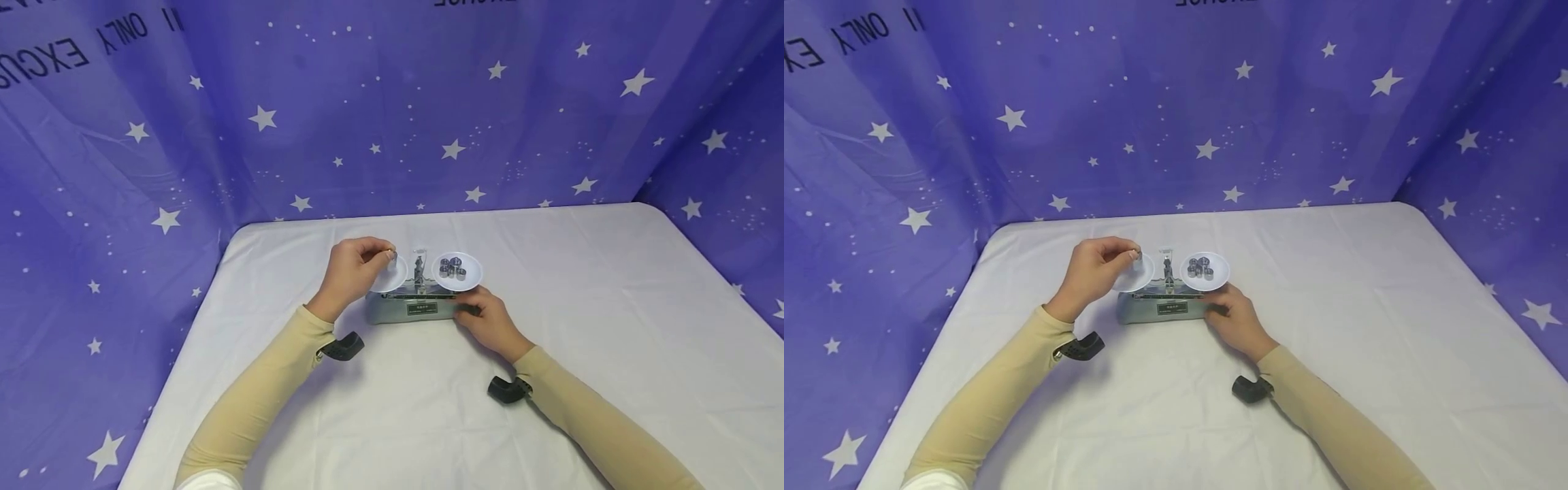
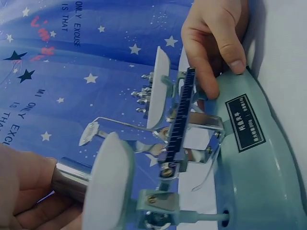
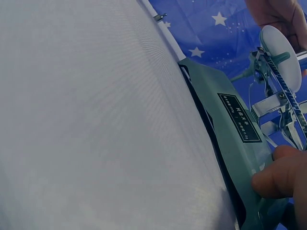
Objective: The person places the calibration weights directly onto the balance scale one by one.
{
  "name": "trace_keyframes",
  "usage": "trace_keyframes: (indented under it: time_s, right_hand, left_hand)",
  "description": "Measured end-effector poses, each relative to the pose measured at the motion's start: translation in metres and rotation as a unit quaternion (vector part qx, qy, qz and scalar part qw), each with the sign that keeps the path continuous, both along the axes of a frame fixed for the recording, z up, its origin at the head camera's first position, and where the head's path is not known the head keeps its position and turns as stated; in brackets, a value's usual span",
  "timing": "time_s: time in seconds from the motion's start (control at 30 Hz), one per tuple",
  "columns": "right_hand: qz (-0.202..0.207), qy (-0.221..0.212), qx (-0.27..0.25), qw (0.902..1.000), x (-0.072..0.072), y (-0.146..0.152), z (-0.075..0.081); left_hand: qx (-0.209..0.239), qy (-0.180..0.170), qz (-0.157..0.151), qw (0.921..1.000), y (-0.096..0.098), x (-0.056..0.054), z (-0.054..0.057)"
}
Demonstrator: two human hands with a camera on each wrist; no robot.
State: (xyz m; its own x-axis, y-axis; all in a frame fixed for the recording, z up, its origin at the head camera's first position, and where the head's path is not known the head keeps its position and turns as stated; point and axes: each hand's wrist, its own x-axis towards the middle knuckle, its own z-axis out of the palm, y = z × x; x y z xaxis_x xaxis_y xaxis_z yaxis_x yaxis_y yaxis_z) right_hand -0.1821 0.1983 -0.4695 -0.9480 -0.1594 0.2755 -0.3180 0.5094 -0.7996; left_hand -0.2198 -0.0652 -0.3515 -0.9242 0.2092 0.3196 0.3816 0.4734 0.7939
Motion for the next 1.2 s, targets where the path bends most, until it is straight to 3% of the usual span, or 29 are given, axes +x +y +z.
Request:
trace_keyframes:
  time_s: [0.33, 1.2]
  right_hand:
    - [0.003, -0.007, -0.001, 1.0, -0.0003, -0.0015, 0.0011]
    - [-0.006, -0.009, 0.01, 0.9999, 0.0003, -0.0018, 0.0018]
  left_hand:
    - [0.0, 0.007, -0.01, 0.9999, 0.0031, -0.0011, -0.0094]
    - [-0.059, 0.006, -0.006, 0.9982, 0.0009, 0.0007, -0.0059]
